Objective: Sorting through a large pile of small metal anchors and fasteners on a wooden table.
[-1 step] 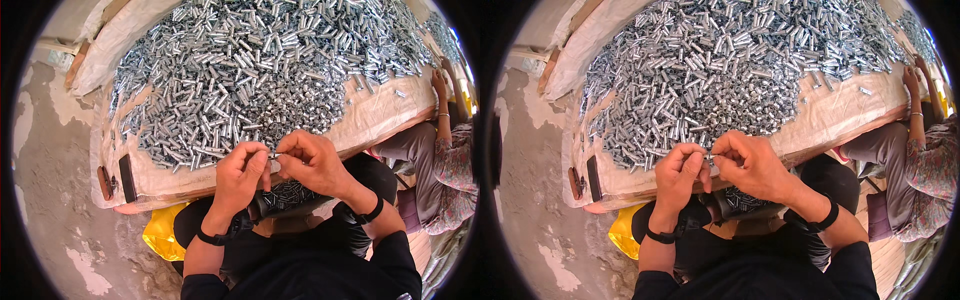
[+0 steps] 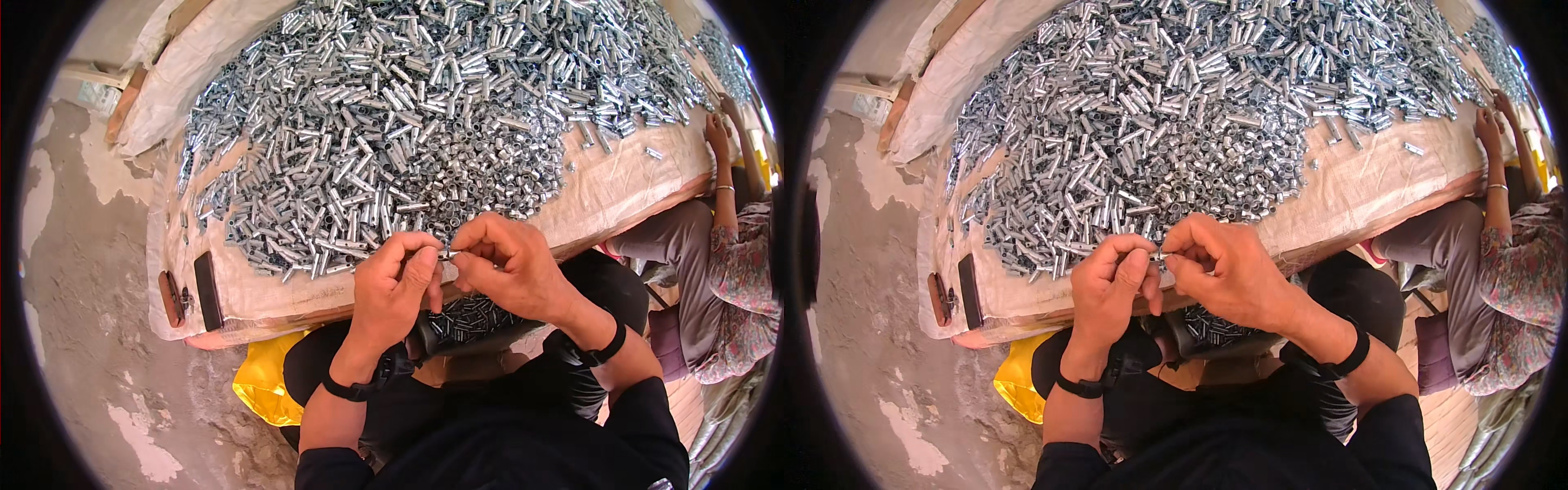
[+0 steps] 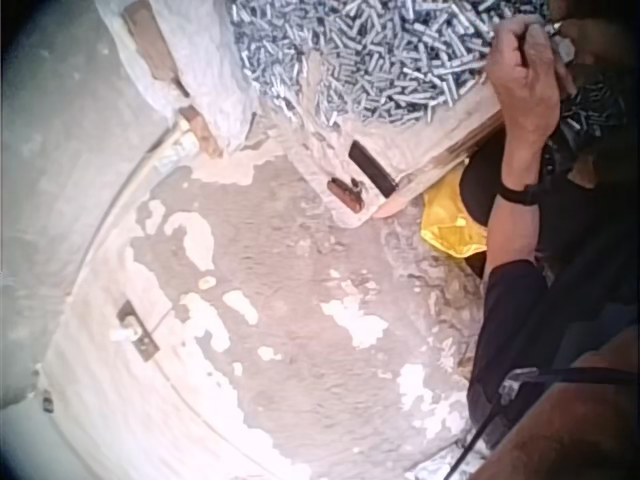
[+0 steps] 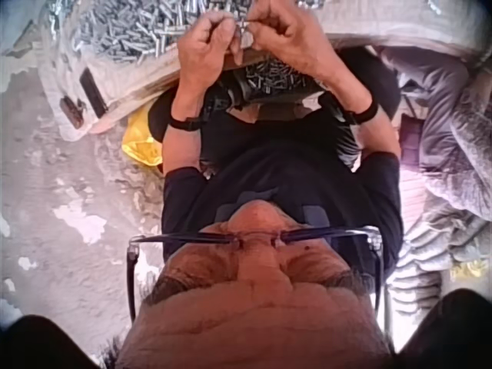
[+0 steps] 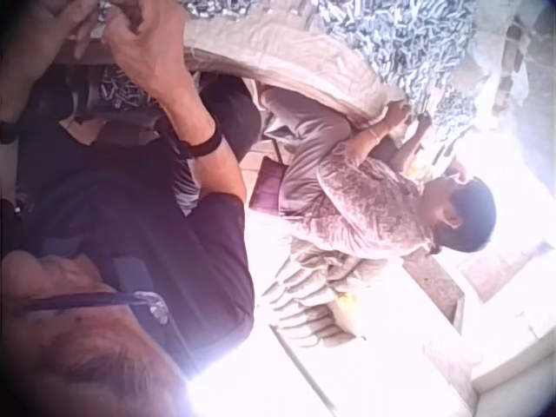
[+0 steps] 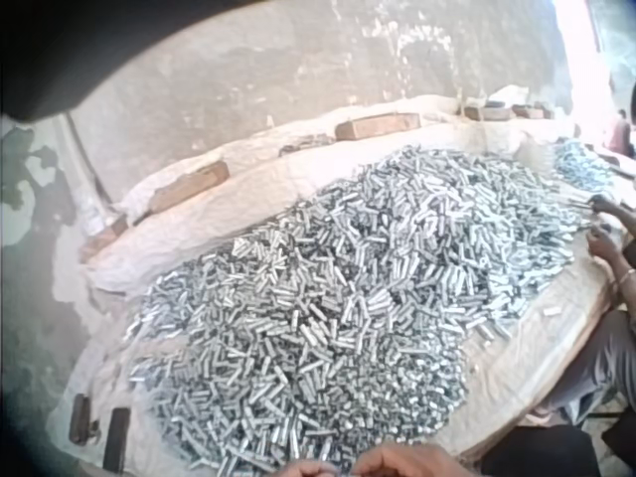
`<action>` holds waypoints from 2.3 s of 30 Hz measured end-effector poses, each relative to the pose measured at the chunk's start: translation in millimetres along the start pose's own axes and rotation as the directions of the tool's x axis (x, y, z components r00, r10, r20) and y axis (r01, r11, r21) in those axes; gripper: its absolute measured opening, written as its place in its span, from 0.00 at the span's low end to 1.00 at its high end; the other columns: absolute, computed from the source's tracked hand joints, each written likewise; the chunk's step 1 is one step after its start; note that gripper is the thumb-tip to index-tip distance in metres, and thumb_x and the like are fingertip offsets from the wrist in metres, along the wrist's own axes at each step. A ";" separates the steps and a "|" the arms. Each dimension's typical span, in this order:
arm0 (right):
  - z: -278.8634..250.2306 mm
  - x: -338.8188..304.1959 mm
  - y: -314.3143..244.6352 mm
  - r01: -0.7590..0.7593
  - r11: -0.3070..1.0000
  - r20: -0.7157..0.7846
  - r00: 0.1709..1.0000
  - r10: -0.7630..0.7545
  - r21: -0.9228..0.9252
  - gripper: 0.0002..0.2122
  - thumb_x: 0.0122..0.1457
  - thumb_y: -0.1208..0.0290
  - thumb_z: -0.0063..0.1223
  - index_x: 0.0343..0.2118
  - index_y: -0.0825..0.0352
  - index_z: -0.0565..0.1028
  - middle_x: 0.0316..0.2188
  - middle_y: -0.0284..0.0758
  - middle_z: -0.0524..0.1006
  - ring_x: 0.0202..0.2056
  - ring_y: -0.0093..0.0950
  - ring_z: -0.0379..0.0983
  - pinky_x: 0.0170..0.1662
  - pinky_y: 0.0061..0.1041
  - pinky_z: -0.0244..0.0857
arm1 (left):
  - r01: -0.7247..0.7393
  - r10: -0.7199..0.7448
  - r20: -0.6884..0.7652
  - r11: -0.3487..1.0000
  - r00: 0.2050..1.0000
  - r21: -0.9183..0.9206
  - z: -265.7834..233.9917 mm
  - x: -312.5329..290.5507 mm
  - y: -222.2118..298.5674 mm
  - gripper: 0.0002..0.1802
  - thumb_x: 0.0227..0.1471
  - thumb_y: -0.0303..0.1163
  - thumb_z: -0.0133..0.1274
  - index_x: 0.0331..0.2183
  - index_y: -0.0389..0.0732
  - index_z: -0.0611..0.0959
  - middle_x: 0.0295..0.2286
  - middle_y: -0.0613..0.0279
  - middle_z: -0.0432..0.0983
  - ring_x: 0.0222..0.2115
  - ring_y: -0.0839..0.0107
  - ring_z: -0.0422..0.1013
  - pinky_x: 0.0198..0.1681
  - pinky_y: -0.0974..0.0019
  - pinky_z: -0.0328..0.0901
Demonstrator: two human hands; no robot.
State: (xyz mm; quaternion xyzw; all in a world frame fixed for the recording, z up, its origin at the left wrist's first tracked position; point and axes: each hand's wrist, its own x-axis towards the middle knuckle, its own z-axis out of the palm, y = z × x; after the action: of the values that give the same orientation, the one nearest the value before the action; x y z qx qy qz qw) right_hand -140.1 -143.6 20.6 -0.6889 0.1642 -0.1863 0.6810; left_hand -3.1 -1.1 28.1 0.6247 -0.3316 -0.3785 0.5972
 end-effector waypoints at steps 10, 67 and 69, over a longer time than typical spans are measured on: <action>0.2 0.5 7.9 0.271 0.910 0.018 0.960 -0.280 -0.313 0.04 0.58 0.81 0.59 0.34 0.68 0.74 0.23 0.33 0.74 0.23 0.21 0.71 0.26 0.24 0.64 | -0.318 0.318 0.077 0.841 0.945 0.438 -1.1 1.5 -12.3 0.10 0.69 0.30 0.47 0.42 0.33 0.79 0.28 0.61 0.73 0.18 0.76 0.71 0.21 0.71 0.63; -5.6 18.0 -3.3 0.097 0.920 0.146 0.988 -0.044 -0.379 0.07 0.56 0.77 0.57 0.34 0.73 0.71 0.25 0.46 0.78 0.28 0.39 0.79 0.30 0.34 0.70 | -0.526 0.490 0.334 0.330 0.805 0.784 -8.1 1.5 -21.7 0.10 0.50 0.20 0.57 0.37 0.35 0.78 0.34 0.55 0.72 0.35 0.56 0.72 0.33 0.56 0.70; -5.1 17.3 -6.4 0.057 0.949 0.120 0.993 -0.020 -0.311 0.07 0.57 0.77 0.57 0.35 0.73 0.72 0.24 0.45 0.78 0.27 0.36 0.79 0.30 0.32 0.70 | -0.529 0.499 0.319 0.365 0.806 0.766 -8.6 1.1 -21.3 0.10 0.51 0.21 0.59 0.38 0.35 0.77 0.34 0.54 0.72 0.34 0.55 0.72 0.33 0.56 0.70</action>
State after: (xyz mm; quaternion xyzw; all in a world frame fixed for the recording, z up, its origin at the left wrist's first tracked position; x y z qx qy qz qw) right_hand -127.5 -156.2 27.6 -0.8011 0.1387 -0.1309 0.5674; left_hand 4.2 3.6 6.8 0.6871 -0.6558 0.0190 0.3121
